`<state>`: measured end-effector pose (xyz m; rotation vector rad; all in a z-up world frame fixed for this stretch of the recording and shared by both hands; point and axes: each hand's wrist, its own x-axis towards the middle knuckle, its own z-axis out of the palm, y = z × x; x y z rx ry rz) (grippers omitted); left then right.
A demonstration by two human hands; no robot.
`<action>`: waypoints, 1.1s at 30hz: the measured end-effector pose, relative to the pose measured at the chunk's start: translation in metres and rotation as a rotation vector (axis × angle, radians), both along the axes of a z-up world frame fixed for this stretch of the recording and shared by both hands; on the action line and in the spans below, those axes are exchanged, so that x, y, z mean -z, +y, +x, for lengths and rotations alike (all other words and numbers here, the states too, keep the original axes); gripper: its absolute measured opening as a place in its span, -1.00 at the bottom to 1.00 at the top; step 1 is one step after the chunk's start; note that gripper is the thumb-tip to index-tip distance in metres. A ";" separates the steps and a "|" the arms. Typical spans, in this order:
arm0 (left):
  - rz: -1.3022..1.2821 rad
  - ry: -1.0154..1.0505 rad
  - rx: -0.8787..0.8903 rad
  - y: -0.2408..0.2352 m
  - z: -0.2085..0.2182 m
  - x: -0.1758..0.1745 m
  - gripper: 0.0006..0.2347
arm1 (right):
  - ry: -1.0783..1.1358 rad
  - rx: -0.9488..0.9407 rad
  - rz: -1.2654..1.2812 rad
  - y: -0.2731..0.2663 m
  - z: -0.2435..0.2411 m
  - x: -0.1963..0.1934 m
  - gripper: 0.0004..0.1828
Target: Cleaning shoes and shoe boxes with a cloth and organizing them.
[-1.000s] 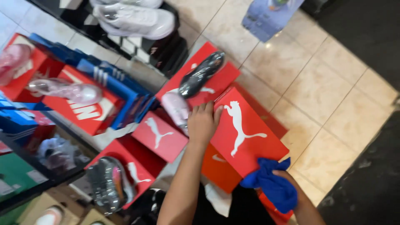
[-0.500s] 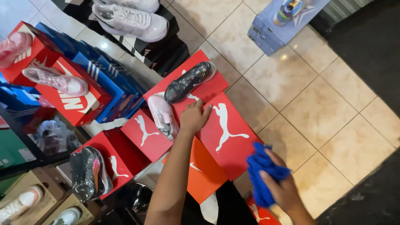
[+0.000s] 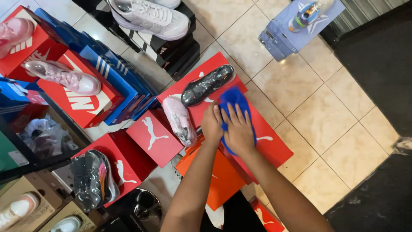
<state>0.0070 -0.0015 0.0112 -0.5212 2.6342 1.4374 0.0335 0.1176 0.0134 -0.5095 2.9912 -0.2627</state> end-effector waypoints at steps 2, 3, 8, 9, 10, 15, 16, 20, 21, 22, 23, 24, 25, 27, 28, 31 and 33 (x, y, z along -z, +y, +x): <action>-0.037 -0.010 0.022 0.002 0.000 0.009 -0.64 | 0.003 -0.061 -0.029 0.019 0.027 -0.012 -0.10; -0.078 -0.021 0.042 0.004 0.002 0.015 -0.65 | 0.005 -0.123 -0.063 0.029 0.041 -0.018 -0.06; -0.315 0.052 0.093 0.017 -0.001 0.047 -0.72 | 0.116 0.141 0.053 0.050 0.019 -0.003 -0.19; -0.387 0.070 0.094 0.019 -0.002 0.051 -0.73 | 0.162 0.233 0.098 0.043 0.008 -0.007 -0.20; -0.384 0.066 0.096 0.017 -0.001 0.048 -0.73 | 0.158 0.234 0.102 0.029 0.006 -0.004 -0.20; -0.296 -0.074 0.108 0.004 0.002 0.042 -0.68 | 0.012 0.050 0.055 0.002 0.051 0.002 -0.09; -0.295 -0.069 0.115 0.006 0.002 0.043 -0.68 | 0.015 0.057 0.057 0.018 0.061 0.000 -0.09; -0.371 -0.072 0.124 0.013 0.002 0.046 -0.62 | -0.035 0.330 -0.012 0.085 0.064 -0.011 0.02; -0.397 -0.055 0.143 0.013 0.001 0.046 -0.56 | -0.058 0.497 -0.085 0.101 0.056 -0.013 0.10; -0.397 -0.061 0.143 0.010 0.000 0.039 -0.56 | -0.064 0.496 -0.084 0.098 0.031 -0.033 0.10; -0.397 -0.096 0.188 0.008 0.000 0.032 -0.53 | -0.331 0.533 -0.100 0.096 0.006 -0.052 0.01; -0.395 -0.127 0.234 0.006 -0.002 0.026 -0.49 | -0.595 0.569 -0.115 0.094 -0.019 -0.071 -0.06; -0.394 -0.129 0.236 0.007 -0.002 0.021 -0.49 | -0.598 0.571 -0.114 0.098 -0.038 -0.054 -0.06; -0.419 -0.192 0.289 0.008 -0.007 0.009 -0.39 | -0.790 0.490 -0.356 0.106 -0.077 -0.021 -0.16; -0.422 -0.184 0.290 0.009 -0.009 0.010 -0.39 | -0.782 0.490 -0.360 0.101 -0.090 -0.019 -0.16; -0.431 -0.244 0.268 0.011 -0.009 0.010 -0.38 | -0.860 0.427 -0.436 0.090 -0.112 -0.013 -0.29; -0.441 -0.269 0.275 0.010 -0.011 0.008 -0.36 | -0.788 0.460 -0.501 0.088 -0.111 -0.005 -0.45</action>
